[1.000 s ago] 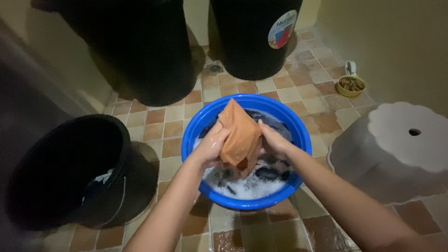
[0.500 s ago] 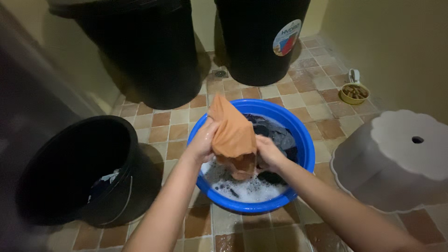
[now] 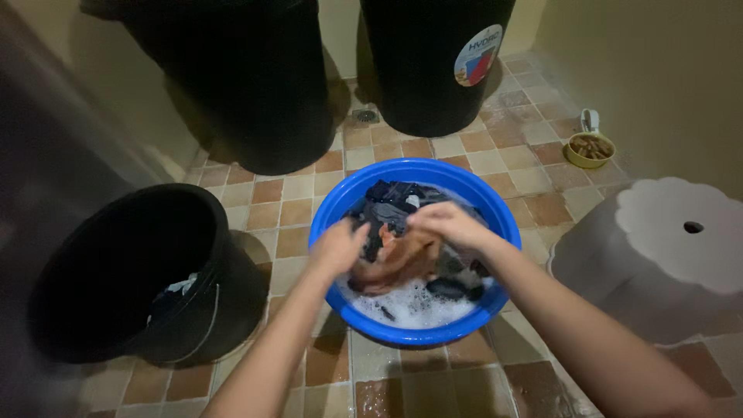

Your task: The person hand-washes various garments in a blue basin filled with soapy water. They repeatedly submerge, agitate, and wring out different items, including a maroon cloth, a white cloth, a dark garment, and an orange cloth. The person transfers the washed items from the blue basin into a black bucket positioned to the left.

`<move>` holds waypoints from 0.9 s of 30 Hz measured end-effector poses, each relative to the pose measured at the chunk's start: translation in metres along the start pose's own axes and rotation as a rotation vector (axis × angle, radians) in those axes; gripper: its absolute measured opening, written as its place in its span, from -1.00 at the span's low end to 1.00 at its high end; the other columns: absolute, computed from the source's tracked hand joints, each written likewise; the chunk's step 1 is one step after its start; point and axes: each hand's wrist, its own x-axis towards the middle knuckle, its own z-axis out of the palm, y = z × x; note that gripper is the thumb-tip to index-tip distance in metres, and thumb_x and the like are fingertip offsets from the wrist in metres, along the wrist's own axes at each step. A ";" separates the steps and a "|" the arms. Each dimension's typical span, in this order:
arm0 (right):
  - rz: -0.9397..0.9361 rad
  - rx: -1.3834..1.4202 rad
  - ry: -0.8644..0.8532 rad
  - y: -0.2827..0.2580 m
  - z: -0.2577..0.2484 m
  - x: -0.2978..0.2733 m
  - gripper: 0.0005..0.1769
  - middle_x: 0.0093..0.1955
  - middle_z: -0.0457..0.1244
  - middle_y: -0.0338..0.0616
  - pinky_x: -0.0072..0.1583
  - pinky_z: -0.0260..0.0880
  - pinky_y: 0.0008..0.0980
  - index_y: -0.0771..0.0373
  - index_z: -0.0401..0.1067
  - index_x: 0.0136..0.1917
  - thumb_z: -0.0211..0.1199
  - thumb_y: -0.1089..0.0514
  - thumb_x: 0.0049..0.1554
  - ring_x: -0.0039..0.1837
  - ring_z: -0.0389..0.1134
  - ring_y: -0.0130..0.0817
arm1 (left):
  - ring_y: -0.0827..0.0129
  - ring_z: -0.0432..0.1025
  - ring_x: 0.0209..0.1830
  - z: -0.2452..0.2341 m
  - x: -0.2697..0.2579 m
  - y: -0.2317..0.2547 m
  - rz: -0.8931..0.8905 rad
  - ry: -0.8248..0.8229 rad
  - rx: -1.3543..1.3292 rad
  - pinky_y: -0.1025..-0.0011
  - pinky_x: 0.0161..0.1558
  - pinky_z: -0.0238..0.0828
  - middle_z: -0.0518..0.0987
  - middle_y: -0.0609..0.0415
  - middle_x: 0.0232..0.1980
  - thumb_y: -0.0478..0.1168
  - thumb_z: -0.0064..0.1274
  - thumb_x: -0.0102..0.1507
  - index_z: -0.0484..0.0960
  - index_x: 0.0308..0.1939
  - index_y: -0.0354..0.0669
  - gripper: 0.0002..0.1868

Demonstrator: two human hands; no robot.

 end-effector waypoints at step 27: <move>-0.338 0.100 0.550 -0.047 0.116 0.018 -0.50 -0.50 0.19 -0.26 -0.35 0.13 -0.35 0.29 0.37 -0.46 0.25 0.04 0.26 -0.42 0.18 -0.49 | 0.13 0.54 -0.24 0.139 0.033 0.046 -0.492 -0.118 -2.028 0.08 -0.22 0.51 0.61 0.02 -0.20 0.08 -0.08 0.37 0.55 -0.13 -0.02 -0.70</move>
